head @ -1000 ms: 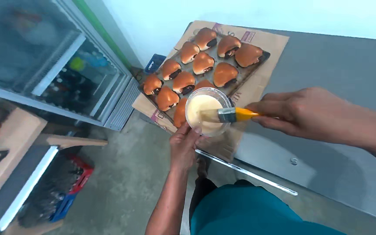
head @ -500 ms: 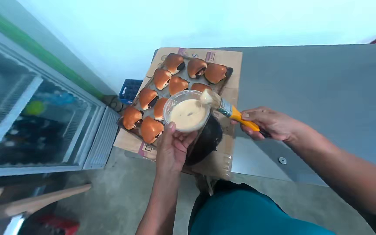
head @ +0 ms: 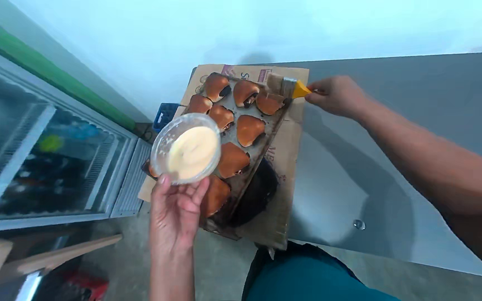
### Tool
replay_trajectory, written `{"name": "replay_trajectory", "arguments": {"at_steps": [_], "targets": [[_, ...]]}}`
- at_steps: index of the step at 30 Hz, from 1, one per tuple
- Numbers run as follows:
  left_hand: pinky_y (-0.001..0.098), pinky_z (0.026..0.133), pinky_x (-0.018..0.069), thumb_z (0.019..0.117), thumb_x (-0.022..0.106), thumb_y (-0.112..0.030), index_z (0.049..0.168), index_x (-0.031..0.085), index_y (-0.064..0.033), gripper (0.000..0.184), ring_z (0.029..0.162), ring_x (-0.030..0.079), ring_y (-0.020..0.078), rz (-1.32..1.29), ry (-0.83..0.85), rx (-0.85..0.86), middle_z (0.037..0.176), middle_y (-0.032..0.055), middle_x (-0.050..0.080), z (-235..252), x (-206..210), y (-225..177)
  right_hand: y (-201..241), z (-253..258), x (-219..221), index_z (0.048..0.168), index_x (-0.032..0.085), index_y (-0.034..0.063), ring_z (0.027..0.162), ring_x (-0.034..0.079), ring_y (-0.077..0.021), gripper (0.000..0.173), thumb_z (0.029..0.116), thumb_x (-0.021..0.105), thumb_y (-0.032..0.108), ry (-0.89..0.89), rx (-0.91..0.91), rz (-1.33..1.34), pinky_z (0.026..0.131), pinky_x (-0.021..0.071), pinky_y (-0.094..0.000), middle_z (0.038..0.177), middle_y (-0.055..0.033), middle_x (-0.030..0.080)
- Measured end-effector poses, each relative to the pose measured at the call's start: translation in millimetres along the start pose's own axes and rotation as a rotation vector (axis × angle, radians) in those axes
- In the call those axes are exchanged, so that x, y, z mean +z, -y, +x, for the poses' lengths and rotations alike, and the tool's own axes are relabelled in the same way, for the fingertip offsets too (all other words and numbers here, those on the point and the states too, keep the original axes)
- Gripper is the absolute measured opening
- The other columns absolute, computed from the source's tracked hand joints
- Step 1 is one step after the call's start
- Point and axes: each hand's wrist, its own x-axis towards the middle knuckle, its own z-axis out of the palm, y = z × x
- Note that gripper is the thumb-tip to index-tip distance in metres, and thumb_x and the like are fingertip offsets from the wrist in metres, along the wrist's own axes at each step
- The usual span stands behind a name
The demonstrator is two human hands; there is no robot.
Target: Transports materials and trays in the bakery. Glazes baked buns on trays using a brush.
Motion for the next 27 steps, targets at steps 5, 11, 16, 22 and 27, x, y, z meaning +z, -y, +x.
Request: {"name": "replay_trajectory", "arguments": {"at_steps": [5,11,16,22,27], "targets": [[0.041,0.076,0.0655,0.0948,0.066,-0.024,0.109,0.063,-0.0006,0.028,0.085,0.077,0.0283,-0.018,-0.198,0.079,0.096,0.0191,0.075,-37.2,-37.2,-12.9,15.0,0.1,-3.7,0.111,0.074,0.0032,0.092,0.067,-0.0486,0.021,0.1031,0.06,0.017,0.134,-0.15,-0.339,0.075,0.0492,-0.0696,0.096,-0.0246,0.071],[0.0399,0.075,0.0656,0.0937,0.069,-0.023,0.108,0.065,0.0003,0.028,0.085,0.077,0.029,-0.031,-0.257,0.059,0.096,0.0208,0.075,-47.4,-57.9,-29.4,27.1,16.5,0.7,0.115,0.072,-0.0002,0.102,0.065,-0.053,0.023,0.1029,0.058,0.013,0.126,-0.051,-0.449,0.079,0.0485,-0.0719,0.107,-0.0296,0.068],[0.0414,0.079,0.065,0.0775,0.087,-0.024,0.11,0.066,-0.0012,0.045,0.088,0.077,0.03,-0.058,-0.158,0.021,0.099,0.0204,0.075,-24.1,-71.0,-45.9,53.2,7.7,-7.9,0.116,0.074,0.0045,0.095,0.066,-0.0532,0.022,0.1022,0.062,0.017,0.1,-0.073,-0.389,0.076,0.0479,-0.0739,0.101,-0.0279,0.07],[0.0394,0.084,0.0633,0.0812,0.083,-0.026,0.108,0.074,-0.0074,0.033,0.094,0.076,0.0255,-0.071,0.01,0.007,0.103,0.015,0.077,9.2,-101.4,-67.6,71.8,16.5,16.6,0.105,0.072,-0.0003,0.093,0.066,-0.0519,0.012,0.0979,0.064,0.004,0.126,-0.116,-0.641,0.069,0.051,-0.0671,0.1,-0.0286,0.066],[0.0377,0.084,0.0631,0.083,0.082,-0.026,0.106,0.076,-0.0097,0.029,0.093,0.077,0.0233,-0.006,0.005,-0.006,0.101,0.0127,0.078,29.5,-122.7,-78.4,81.6,-10.1,-21.0,0.115,0.076,0.0075,0.09,0.067,-0.0518,0.019,0.0992,0.067,0.012,0.115,0.054,-0.589,0.07,0.0481,-0.0728,0.102,-0.0261,0.069]]}}
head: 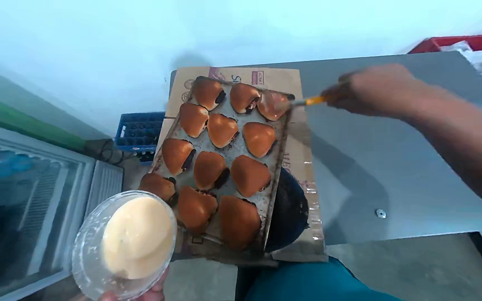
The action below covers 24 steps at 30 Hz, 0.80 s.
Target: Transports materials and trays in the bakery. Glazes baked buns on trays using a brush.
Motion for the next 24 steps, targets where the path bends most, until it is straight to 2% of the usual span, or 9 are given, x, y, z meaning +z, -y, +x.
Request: {"name": "replay_trajectory", "arguments": {"at_steps": [3,5,7,9,12,15,17,20,24], "targets": [[0.0385,0.085,0.0629,0.0849,0.08,-0.027,0.108,0.075,-0.009,0.03,0.095,0.076,0.0237,-0.004,0.052,-0.015,0.104,0.0129,0.077,7.6,0.7,-3.4,1.5,23.1,15.2,0.117,0.073,0.0029,0.099,0.065,-0.0545,0.021,0.1006,0.063,0.011,-0.025,0.084,0.031,0.076,0.0474,-0.0742,0.109,-0.0303,0.067],[0.0388,0.086,0.0626,0.0858,0.079,-0.027,0.109,0.075,-0.0082,0.03,0.095,0.076,0.0242,-0.018,0.067,-0.018,0.105,0.0137,0.077,9.9,0.7,-5.1,5.7,17.1,22.3,0.111,0.074,0.0045,0.092,0.067,-0.0497,0.016,0.0988,0.066,0.011,0.042,0.052,0.01,0.072,0.0502,-0.0698,0.101,-0.0253,0.068],[0.0385,0.086,0.0624,0.0855,0.08,-0.026,0.11,0.074,-0.0075,0.031,0.095,0.076,0.0243,-0.027,0.048,-0.015,0.105,0.0141,0.077,8.0,0.6,-4.1,9.0,1.3,8.8,0.111,0.077,0.0097,0.087,0.068,-0.0451,0.015,0.0978,0.069,0.013,0.071,0.012,0.029,0.07,0.0511,-0.0676,0.096,-0.02,0.07],[0.0387,0.086,0.0625,0.085,0.08,-0.027,0.109,0.075,-0.0079,0.031,0.094,0.076,0.0242,-0.013,0.013,-0.003,0.103,0.0141,0.077,4.4,0.3,-1.8,16.4,7.6,-7.4,0.113,0.077,0.009,0.089,0.068,-0.0478,0.017,0.0986,0.069,0.014,0.019,-0.019,0.066,0.072,0.0493,-0.0704,0.097,-0.0231,0.07],[0.0391,0.087,0.0625,0.0852,0.08,-0.027,0.108,0.075,-0.0084,0.03,0.094,0.076,0.0241,-0.001,-0.027,0.025,0.102,0.0135,0.077,-5.8,3.5,3.6,42.1,66.2,-6.1,0.117,0.072,0.0013,0.101,0.064,-0.0568,0.022,0.1017,0.06,0.011,-0.07,-0.019,0.058,0.077,0.046,-0.0749,0.108,-0.0326,0.067],[0.04,0.094,0.0592,0.091,0.074,-0.026,0.113,0.074,-0.0081,0.028,0.102,0.074,0.0241,-0.006,0.035,0.062,0.108,0.0129,0.076,-19.5,-2.3,7.9,66.1,113.8,14.8,0.116,0.068,-0.0044,0.107,0.062,-0.0551,0.021,0.1014,0.054,0.002,0.015,-0.04,-0.041,0.08,0.0487,-0.0709,0.117,-0.0328,0.063],[0.0403,0.095,0.0584,0.0924,0.072,-0.024,0.113,0.073,-0.0068,0.027,0.104,0.074,0.0245,-0.026,0.029,0.095,0.109,0.014,0.076,-27.7,-7.5,10.9,72.9,101.4,14.3,0.111,0.069,-0.0054,0.102,0.064,-0.0527,0.017,0.0991,0.057,-0.002,0.09,-0.112,-0.097,0.077,0.0498,-0.0685,0.112,-0.0305,0.064],[0.0407,0.094,0.0589,0.0901,0.075,-0.021,0.11,0.072,-0.0054,0.026,0.102,0.074,0.0252,-0.057,-0.011,0.108,0.107,0.0157,0.075,-34.1,-8.2,13.1,66.8,72.8,-10.2,0.106,0.071,0.0013,0.098,0.066,-0.049,0.012,0.0989,0.064,0.006,0.206,-0.13,-0.168,0.073,0.0498,-0.0672,0.105,-0.025,0.067],[0.0408,0.089,0.061,0.0854,0.08,-0.021,0.109,0.072,-0.0054,0.03,0.099,0.075,0.0261,-0.058,-0.097,0.111,0.106,0.0161,0.075,-38.2,0.3,17.2,71.1,99.1,-16.5,0.11,0.071,-0.0024,0.105,0.064,-0.0538,0.018,0.1005,0.059,0.007,0.069,-0.058,-0.077,0.077,0.0476,-0.0713,0.11,-0.0305,0.066]]}}
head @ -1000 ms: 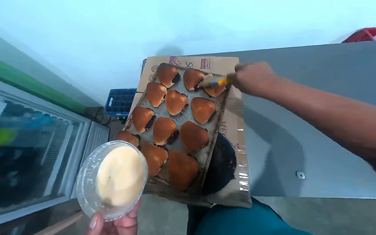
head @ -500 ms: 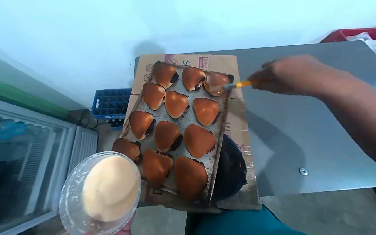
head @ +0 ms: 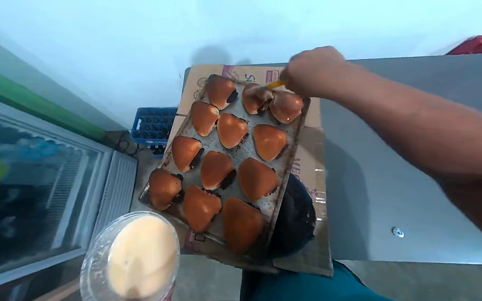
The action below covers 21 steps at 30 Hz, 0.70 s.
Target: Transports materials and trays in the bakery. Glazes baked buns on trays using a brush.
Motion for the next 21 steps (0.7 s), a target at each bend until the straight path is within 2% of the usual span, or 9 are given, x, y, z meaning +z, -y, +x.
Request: {"name": "replay_trajectory", "arguments": {"at_steps": [2,4,6,9,12,14,17,19,21], "targets": [[0.0412,0.087,0.0619,0.0831,0.082,-0.022,0.109,0.072,-0.0055,0.032,0.098,0.075,0.0266,0.001,-0.035,0.008,0.106,0.0163,0.076,-1.4,5.7,1.5,10.9,12.6,13.2,0.107,0.069,-0.0059,0.106,0.063,-0.0535,0.016,0.1004,0.057,0.003,-0.001,0.011,0.002,0.078,0.049,-0.0702,0.116,-0.0307,0.064],[0.0403,0.088,0.0617,0.0832,0.082,-0.021,0.109,0.072,-0.0056,0.032,0.099,0.075,0.0256,0.007,-0.036,0.026,0.107,0.0154,0.075,0.1,7.8,2.0,12.3,1.4,24.2,0.106,0.069,-0.0057,0.1,0.064,-0.0516,0.014,0.099,0.057,-0.002,0.013,-0.068,-0.02,0.075,0.0503,-0.067,0.11,-0.0289,0.065],[0.0407,0.088,0.0615,0.0823,0.083,-0.021,0.108,0.072,-0.0058,0.032,0.098,0.075,0.0254,0.014,-0.051,0.027,0.106,0.0154,0.075,2.0,7.0,2.4,-1.3,-20.7,22.8,0.11,0.07,-0.0012,0.096,0.066,-0.0496,0.016,0.1004,0.059,0.005,0.041,-0.107,-0.011,0.073,0.0501,-0.0666,0.105,-0.0258,0.067],[0.0408,0.088,0.0619,0.0825,0.083,-0.023,0.109,0.072,-0.0065,0.033,0.097,0.075,0.0256,0.039,-0.048,0.01,0.105,0.015,0.076,5.2,3.6,2.9,-21.2,-21.7,7.4,0.114,0.072,0.0001,0.101,0.064,-0.0549,0.02,0.1014,0.062,0.013,-0.019,-0.011,0.085,0.077,0.0473,-0.0739,0.104,-0.0307,0.068],[0.0419,0.084,0.0629,0.0821,0.083,-0.023,0.106,0.072,-0.0058,0.031,0.094,0.076,0.0269,0.033,-0.049,-0.001,0.103,0.0158,0.076,7.3,5.6,5.3,-17.9,2.9,18.7,0.109,0.07,-0.0051,0.106,0.063,-0.0556,0.018,0.1004,0.059,0.006,-0.053,0.085,0.091,0.08,0.0475,-0.0733,0.11,-0.0326,0.066],[0.0413,0.084,0.063,0.0827,0.083,-0.024,0.107,0.073,-0.0073,0.031,0.096,0.076,0.026,0.035,-0.033,0.006,0.106,0.0149,0.076,9.5,4.9,4.7,-5.0,-5.7,35.1,0.106,0.07,-0.0071,0.101,0.064,-0.0543,0.017,0.1002,0.057,0.002,-0.037,0.015,0.077,0.077,0.049,-0.0705,0.109,-0.0318,0.065],[0.04,0.085,0.0629,0.0838,0.082,-0.025,0.11,0.073,-0.0082,0.032,0.098,0.075,0.0251,0.047,-0.017,0.019,0.108,0.0148,0.076,9.9,0.6,3.9,-0.3,-30.4,29.4,0.106,0.072,-0.001,0.093,0.066,-0.0514,0.017,0.1013,0.06,0.009,-0.056,-0.061,0.103,0.071,0.0493,-0.0696,0.102,-0.0277,0.067],[0.0399,0.085,0.0628,0.0832,0.082,-0.026,0.11,0.074,-0.0087,0.032,0.097,0.076,0.0249,0.054,-0.026,0.016,0.107,0.0143,0.076,6.8,0.1,1.4,8.4,-23.9,13.9,0.113,0.072,-0.0006,0.099,0.065,-0.0543,0.021,0.1026,0.058,0.011,-0.082,-0.05,0.134,0.076,0.047,-0.0725,0.105,-0.0304,0.067],[0.0414,0.084,0.0629,0.0822,0.083,-0.024,0.109,0.073,-0.0084,0.032,0.096,0.076,0.0264,0.032,-0.041,0.028,0.106,0.0149,0.076,2.2,0.4,-0.3,23.1,9.8,3.8,0.116,0.07,-0.0025,0.107,0.062,-0.0554,0.023,0.103,0.056,0.011,-0.133,-0.051,0.157,0.081,0.0465,-0.0724,0.112,-0.0329,0.065]]}}
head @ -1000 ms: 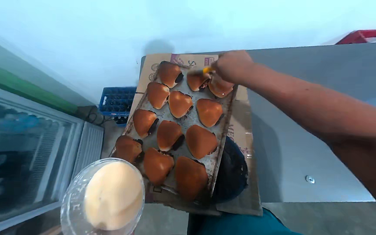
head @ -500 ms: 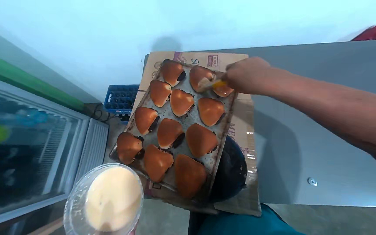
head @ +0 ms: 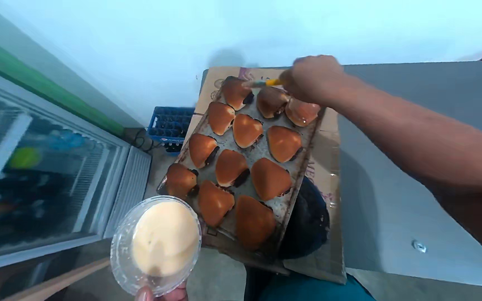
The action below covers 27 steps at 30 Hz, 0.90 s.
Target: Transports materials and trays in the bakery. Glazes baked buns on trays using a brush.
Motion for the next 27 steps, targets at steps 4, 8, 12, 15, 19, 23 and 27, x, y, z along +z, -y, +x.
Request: {"name": "replay_trajectory", "arguments": {"at_steps": [4,8,12,15,19,23,27], "targets": [[0.0406,0.084,0.0628,0.0842,0.081,-0.024,0.107,0.075,-0.0095,0.028,0.096,0.076,0.0246,-0.011,-0.035,0.044,0.105,0.0135,0.077,-13.3,-7.5,-2.1,25.6,73.1,27.9,0.118,0.066,-0.0082,0.118,0.057,-0.0556,0.023,0.098,0.056,-0.003,0.031,-0.037,-0.011,0.088,0.0472,-0.0707,0.127,-0.0342,0.059],[0.0386,0.086,0.0619,0.0833,0.082,-0.023,0.106,0.075,-0.0097,0.028,0.098,0.075,0.0228,-0.016,-0.107,0.068,0.105,0.0123,0.076,-22.9,-26.2,-9.0,35.9,46.2,20.8,0.11,0.069,-0.0056,0.107,0.063,-0.0523,0.017,0.0968,0.064,0.004,0.174,-0.142,-0.14,0.081,0.0478,-0.0714,0.113,-0.0298,0.065],[0.041,0.087,0.0621,0.0845,0.081,-0.023,0.107,0.074,-0.0083,0.028,0.097,0.075,0.0251,-0.027,-0.127,0.059,0.105,0.014,0.076,-22.1,-38.2,-12.7,32.9,44.4,-15.6,0.117,0.07,-0.0015,0.111,0.061,-0.0571,0.022,0.1005,0.061,0.009,0.124,-0.046,-0.068,0.084,0.0438,-0.077,0.113,-0.0339,0.066],[0.0413,0.084,0.0629,0.0829,0.082,-0.023,0.107,0.073,-0.0075,0.03,0.095,0.076,0.0259,-0.01,-0.104,0.047,0.104,0.0149,0.076,-17.5,-23.5,-8.2,32.5,69.8,8.5,0.112,0.068,-0.0075,0.115,0.058,-0.058,0.02,0.0967,0.06,0.004,0.055,-0.001,-0.014,0.085,0.0438,-0.0769,0.118,-0.0358,0.063],[0.0406,0.079,0.0644,0.0785,0.085,-0.029,0.104,0.072,-0.0087,0.035,0.09,0.076,0.0246,0.085,-0.056,0.023,0.1,0.0128,0.076,3.6,-1.6,8.5,19.0,27.5,39.9,0.115,0.067,-0.0059,0.108,0.062,-0.056,0.02,0.0967,0.062,0.001,0.124,-0.11,-0.022,0.083,0.0467,-0.0743,0.113,-0.0335,0.065],[0.0417,0.078,0.0646,0.0939,0.061,-0.015,0.107,0.066,0.0002,0.02,0.086,0.075,0.0263,0.159,0.007,-0.029,0.098,0.0168,0.074,32.6,25.9,32.9,-45.5,-58.5,7.2,0.112,0.073,0.0029,0.084,0.067,-0.0453,0.017,0.0997,0.065,0.011,-0.015,-0.241,0.173,0.07,0.0502,-0.0701,0.093,-0.0236,0.07],[0.0422,0.08,0.0643,0.0993,0.049,-0.007,0.108,0.065,0.0026,0.021,0.084,0.075,0.0256,0.227,0.093,-0.112,0.095,0.0163,0.074,44.7,66.5,59.2,-39.0,-145.0,-45.5,0.112,0.073,0.0009,0.062,0.059,-0.0184,0.018,0.098,0.065,0.009,-0.101,-0.372,0.405,0.056,0.0502,-0.0411,0.08,-0.01,0.069]]}}
